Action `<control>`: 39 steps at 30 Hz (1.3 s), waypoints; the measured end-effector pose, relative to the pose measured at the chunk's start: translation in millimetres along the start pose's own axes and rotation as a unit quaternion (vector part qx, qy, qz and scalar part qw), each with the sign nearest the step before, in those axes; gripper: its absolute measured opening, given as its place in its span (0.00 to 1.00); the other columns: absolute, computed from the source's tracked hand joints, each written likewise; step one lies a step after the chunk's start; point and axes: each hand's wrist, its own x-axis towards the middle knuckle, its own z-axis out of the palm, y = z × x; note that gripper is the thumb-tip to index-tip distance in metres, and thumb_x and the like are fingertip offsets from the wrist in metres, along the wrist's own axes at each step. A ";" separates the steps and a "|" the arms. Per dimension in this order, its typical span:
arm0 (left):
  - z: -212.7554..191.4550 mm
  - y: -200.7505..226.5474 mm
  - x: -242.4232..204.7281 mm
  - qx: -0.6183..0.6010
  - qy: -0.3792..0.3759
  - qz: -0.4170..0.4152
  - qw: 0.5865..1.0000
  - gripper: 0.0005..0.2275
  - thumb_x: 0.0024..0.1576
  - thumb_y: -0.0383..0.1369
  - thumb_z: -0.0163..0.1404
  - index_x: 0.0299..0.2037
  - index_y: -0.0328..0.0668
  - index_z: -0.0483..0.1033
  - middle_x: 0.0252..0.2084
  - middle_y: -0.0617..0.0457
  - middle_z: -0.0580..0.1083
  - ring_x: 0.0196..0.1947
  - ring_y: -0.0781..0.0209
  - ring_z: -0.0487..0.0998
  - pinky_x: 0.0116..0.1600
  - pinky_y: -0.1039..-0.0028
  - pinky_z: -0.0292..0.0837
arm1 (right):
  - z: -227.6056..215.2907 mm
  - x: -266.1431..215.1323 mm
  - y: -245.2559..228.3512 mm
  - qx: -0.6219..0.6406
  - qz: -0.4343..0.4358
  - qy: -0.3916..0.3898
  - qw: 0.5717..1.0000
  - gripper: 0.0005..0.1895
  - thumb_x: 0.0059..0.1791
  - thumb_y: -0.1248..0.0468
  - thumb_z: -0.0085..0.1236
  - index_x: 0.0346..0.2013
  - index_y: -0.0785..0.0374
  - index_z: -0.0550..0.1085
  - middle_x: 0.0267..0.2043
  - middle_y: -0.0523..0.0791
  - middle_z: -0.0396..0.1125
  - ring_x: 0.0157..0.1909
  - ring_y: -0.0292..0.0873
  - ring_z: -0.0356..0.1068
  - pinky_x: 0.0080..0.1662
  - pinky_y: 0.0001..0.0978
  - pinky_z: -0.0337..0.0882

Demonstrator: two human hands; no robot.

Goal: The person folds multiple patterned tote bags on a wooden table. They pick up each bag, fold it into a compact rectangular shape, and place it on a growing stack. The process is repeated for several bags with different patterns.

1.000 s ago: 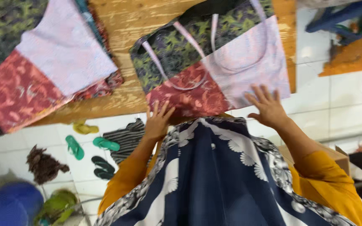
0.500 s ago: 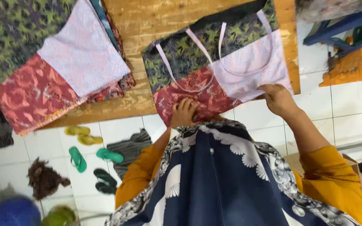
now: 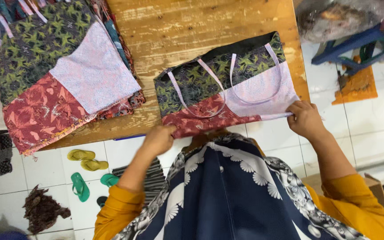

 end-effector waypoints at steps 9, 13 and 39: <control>-14.6 -60.6 111.9 -0.350 0.092 0.225 0.905 0.04 0.50 0.23 0.45 0.28 0.35 0.61 0.71 0.44 0.70 0.75 0.42 0.60 0.76 0.61 0.49 | -45.5 46.6 20.7 0.257 -0.037 0.019 0.965 0.07 0.44 0.69 0.54 0.37 0.63 0.74 0.39 0.48 0.71 0.43 0.52 0.71 0.46 0.43 0.72; 17.1 -107.4 178.1 -0.531 0.120 0.035 0.838 0.04 0.61 0.28 0.43 0.40 0.37 0.71 0.55 0.33 0.73 0.55 0.52 0.69 0.65 0.68 0.61 | -35.4 107.7 35.8 0.168 -0.081 0.053 0.981 0.07 0.47 0.69 0.56 0.40 0.63 0.75 0.40 0.51 0.71 0.43 0.56 0.72 0.47 0.47 0.73; -32.1 -85.2 207.3 -0.039 0.327 -0.135 0.934 0.15 0.61 0.31 0.53 0.58 0.47 0.76 0.63 0.44 0.73 0.62 0.39 0.71 0.70 0.54 0.65 | 92.3 329.9 89.7 0.057 -0.043 -0.070 0.995 0.18 0.57 0.53 0.58 0.55 0.61 0.73 0.46 0.52 0.73 0.44 0.62 0.71 0.43 0.56 0.69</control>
